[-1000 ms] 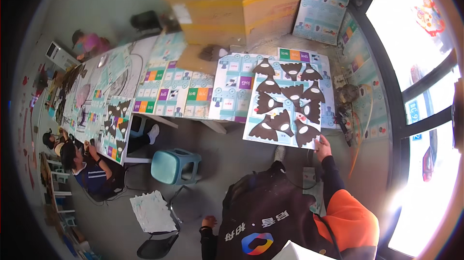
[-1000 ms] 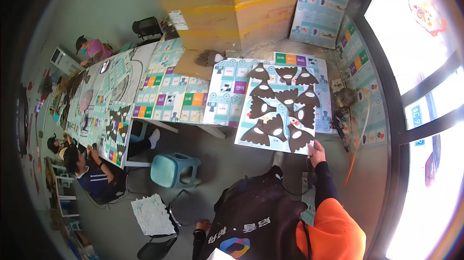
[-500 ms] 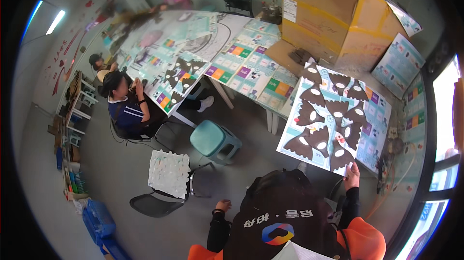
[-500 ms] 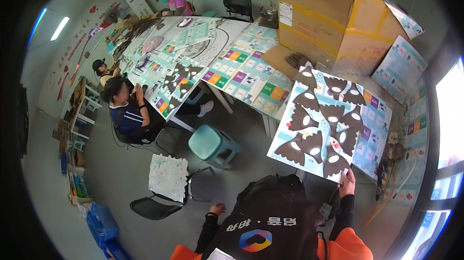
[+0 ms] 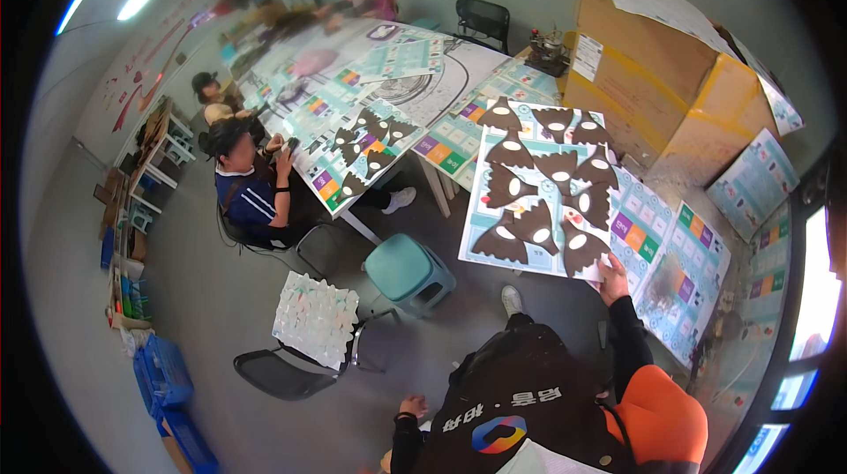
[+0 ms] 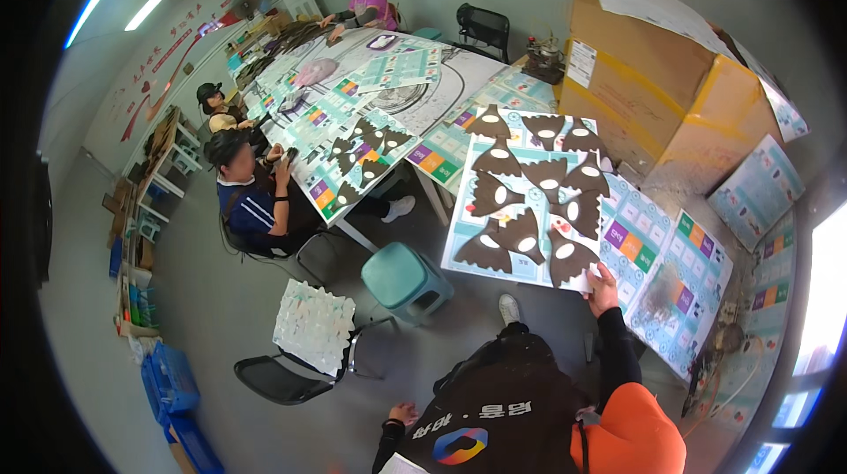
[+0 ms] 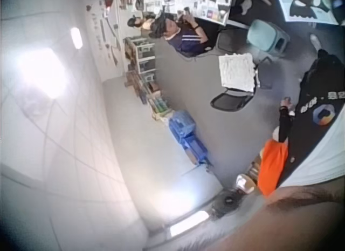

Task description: Applying adhesive and assembling black shoe components on a workstation in a workshop.

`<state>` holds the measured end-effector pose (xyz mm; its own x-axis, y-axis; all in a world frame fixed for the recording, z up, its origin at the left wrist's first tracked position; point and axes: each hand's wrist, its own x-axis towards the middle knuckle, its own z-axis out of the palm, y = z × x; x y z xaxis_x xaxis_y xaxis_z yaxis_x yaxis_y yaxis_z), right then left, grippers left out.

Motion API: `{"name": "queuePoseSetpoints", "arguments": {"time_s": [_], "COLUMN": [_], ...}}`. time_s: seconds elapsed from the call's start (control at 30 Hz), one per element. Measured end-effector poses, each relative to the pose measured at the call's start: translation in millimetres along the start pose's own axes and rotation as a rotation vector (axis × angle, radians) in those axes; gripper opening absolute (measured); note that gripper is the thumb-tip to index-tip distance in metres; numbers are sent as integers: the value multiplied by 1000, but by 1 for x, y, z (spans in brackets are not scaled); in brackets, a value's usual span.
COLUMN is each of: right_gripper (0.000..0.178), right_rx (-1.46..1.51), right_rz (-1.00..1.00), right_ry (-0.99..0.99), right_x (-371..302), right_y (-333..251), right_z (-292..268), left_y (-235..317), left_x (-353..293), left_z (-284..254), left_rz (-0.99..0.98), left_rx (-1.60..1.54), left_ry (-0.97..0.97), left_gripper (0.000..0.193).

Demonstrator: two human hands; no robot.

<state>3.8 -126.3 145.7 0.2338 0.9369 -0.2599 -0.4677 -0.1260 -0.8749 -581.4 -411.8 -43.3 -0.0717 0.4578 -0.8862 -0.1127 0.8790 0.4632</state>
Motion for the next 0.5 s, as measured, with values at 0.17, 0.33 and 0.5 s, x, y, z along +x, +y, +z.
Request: {"name": "queuePoseSetpoints", "arguments": {"time_s": [0.17,0.33,0.5], "right_gripper": [40,40,49], "right_rx": [-29,-45,-11], "right_rz": [9,29,20], "right_ry": [38,-40,42], "right_x": [92,198,293], "right_y": [-2,20,48], "right_z": [76,146,206], "left_y": [7,-44,-21], "left_x": [-32,-20,-25], "left_z": [34,48,101], "left_rz": [40,141,80], "left_rx": [-103,-313,-441], "left_ry": [158,221,392], "left_gripper": [20,19,17]}}
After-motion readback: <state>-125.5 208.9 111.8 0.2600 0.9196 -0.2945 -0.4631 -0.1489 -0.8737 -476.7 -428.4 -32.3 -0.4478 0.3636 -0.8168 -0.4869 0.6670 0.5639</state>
